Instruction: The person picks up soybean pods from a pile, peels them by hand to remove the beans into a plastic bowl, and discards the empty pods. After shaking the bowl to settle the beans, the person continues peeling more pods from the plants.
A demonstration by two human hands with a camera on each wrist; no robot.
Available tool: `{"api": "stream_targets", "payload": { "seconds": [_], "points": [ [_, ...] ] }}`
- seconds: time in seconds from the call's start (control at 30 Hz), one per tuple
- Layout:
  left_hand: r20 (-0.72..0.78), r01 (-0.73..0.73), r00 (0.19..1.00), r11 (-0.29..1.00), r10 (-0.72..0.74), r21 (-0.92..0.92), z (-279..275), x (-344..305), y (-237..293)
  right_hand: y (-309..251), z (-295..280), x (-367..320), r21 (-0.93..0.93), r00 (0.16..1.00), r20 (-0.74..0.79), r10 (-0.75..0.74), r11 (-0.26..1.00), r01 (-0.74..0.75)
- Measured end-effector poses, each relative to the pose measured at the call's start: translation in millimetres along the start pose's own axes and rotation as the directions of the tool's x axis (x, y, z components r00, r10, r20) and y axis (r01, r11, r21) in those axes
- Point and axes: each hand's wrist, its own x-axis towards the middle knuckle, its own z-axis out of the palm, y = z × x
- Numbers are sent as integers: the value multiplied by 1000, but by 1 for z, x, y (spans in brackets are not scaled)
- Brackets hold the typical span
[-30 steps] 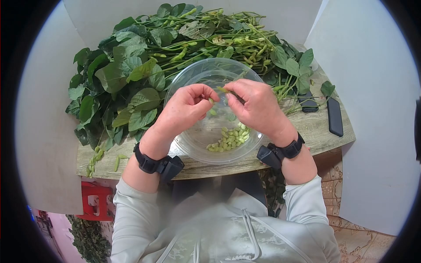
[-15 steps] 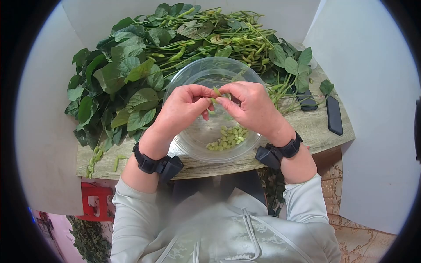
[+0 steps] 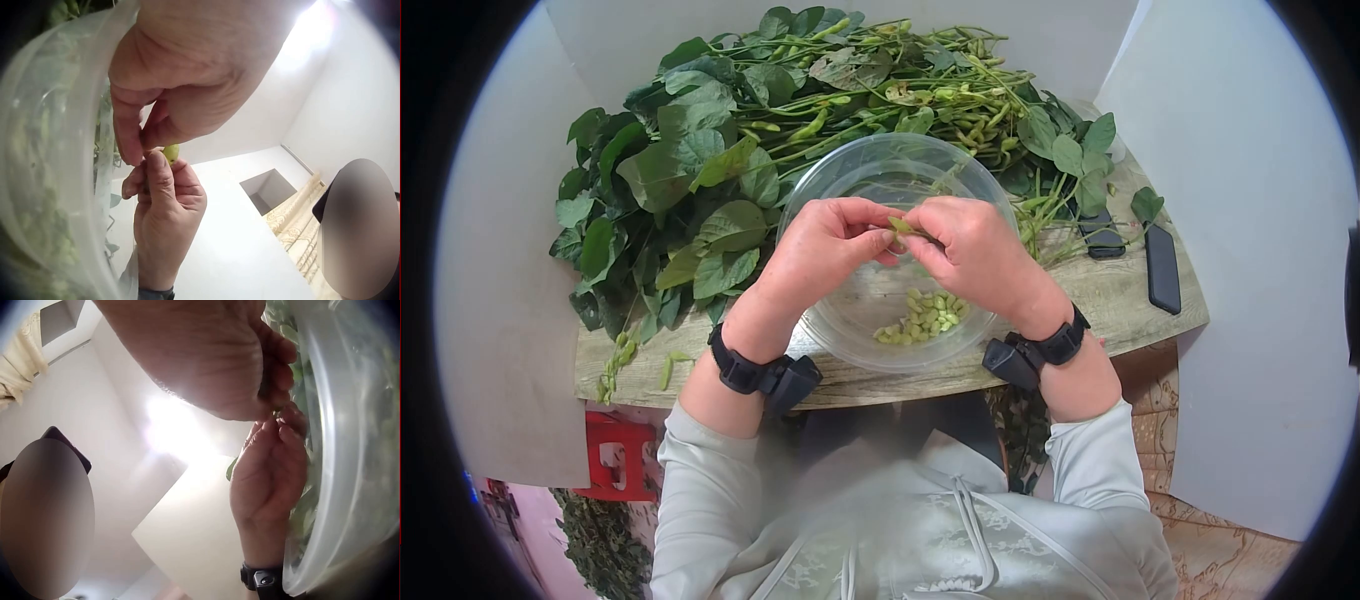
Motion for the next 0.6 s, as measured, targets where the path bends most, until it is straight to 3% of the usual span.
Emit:
{"api": "stream_targets", "payload": {
  "seconds": [0.5, 0.6],
  "points": [
    [-24, 21, 999, 997, -22, -75, 3, 1, -4, -2, -2, -1, -58, 1000, 23, -20, 998, 21],
    [-26, 26, 999, 996, -28, -82, 3, 1, -3, -1, -2, 0, 36, 997, 65, 45, 998, -48]
  ]
}}
